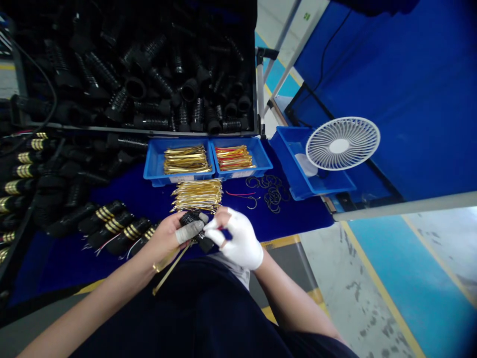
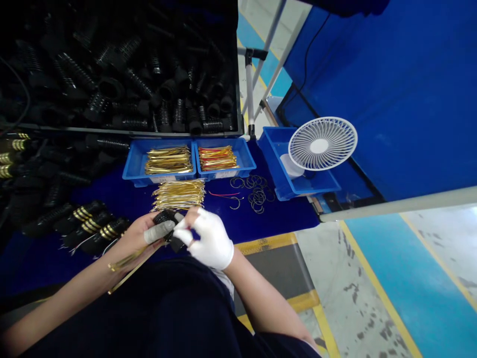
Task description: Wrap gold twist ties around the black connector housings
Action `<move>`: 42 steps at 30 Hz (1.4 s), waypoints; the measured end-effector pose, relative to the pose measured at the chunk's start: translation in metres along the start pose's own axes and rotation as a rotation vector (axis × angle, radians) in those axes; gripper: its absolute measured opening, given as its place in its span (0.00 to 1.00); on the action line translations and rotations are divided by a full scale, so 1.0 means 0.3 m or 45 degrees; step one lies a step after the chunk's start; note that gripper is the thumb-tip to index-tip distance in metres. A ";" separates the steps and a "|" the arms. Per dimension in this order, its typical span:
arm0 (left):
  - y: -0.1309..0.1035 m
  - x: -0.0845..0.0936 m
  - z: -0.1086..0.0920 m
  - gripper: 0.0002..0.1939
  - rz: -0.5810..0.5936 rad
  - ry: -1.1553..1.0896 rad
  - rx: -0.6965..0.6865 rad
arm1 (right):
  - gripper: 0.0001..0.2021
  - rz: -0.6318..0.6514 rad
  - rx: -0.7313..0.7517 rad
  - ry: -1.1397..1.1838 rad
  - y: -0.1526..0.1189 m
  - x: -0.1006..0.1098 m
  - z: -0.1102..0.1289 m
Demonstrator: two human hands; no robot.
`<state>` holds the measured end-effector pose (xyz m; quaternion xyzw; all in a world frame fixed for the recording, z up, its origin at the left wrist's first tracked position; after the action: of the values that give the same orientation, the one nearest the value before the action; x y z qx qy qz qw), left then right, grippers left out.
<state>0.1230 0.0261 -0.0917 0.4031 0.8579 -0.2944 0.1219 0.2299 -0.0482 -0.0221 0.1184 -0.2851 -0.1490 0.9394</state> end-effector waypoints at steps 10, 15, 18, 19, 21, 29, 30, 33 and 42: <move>0.022 0.067 0.018 0.21 -0.174 0.090 -0.093 | 0.26 -0.876 -0.203 1.290 -0.046 0.148 -0.049; 0.049 0.057 0.040 0.16 -0.122 0.384 -0.152 | 0.23 -0.858 -0.150 1.636 -0.008 0.017 -0.037; 0.066 0.062 0.035 0.10 -0.095 0.570 -0.205 | 0.21 -0.666 -0.097 1.552 0.004 -0.101 -0.062; 0.070 0.066 0.033 0.08 -0.095 0.587 -0.214 | 0.21 -0.602 -0.087 1.511 0.005 -0.130 -0.068; 0.074 0.069 0.031 0.08 -0.094 0.593 -0.213 | 0.21 -0.525 -0.115 1.475 0.001 -0.160 -0.079; 0.057 0.033 0.032 0.14 -0.064 0.459 -0.132 | 0.22 -0.789 -0.090 1.483 -0.050 0.041 -0.039; 0.057 0.034 0.034 0.16 -0.070 0.432 -0.121 | 0.23 -0.831 -0.069 1.440 -0.057 0.071 -0.030; 0.057 0.041 0.035 0.18 -0.091 0.426 -0.122 | 0.21 -0.810 -0.127 1.146 -0.070 0.117 -0.015; 0.060 0.048 0.041 0.17 -0.088 0.483 -0.119 | 0.06 0.290 -0.219 -0.639 -0.112 -0.033 -0.031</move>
<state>0.1271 0.0367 -0.1153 0.4156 0.8915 -0.1771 -0.0335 0.2203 -0.0746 -0.0450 -0.0348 -0.5065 -0.0909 0.8567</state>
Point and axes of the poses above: each hand's wrist, its own y-axis towards the middle knuckle, its own x-axis out of the back of the hand, z = x × y, the point moved 8 cm from there along y, towards the middle knuckle, and after that the axes turned 1 degree about -x, right-handed, at the moved point
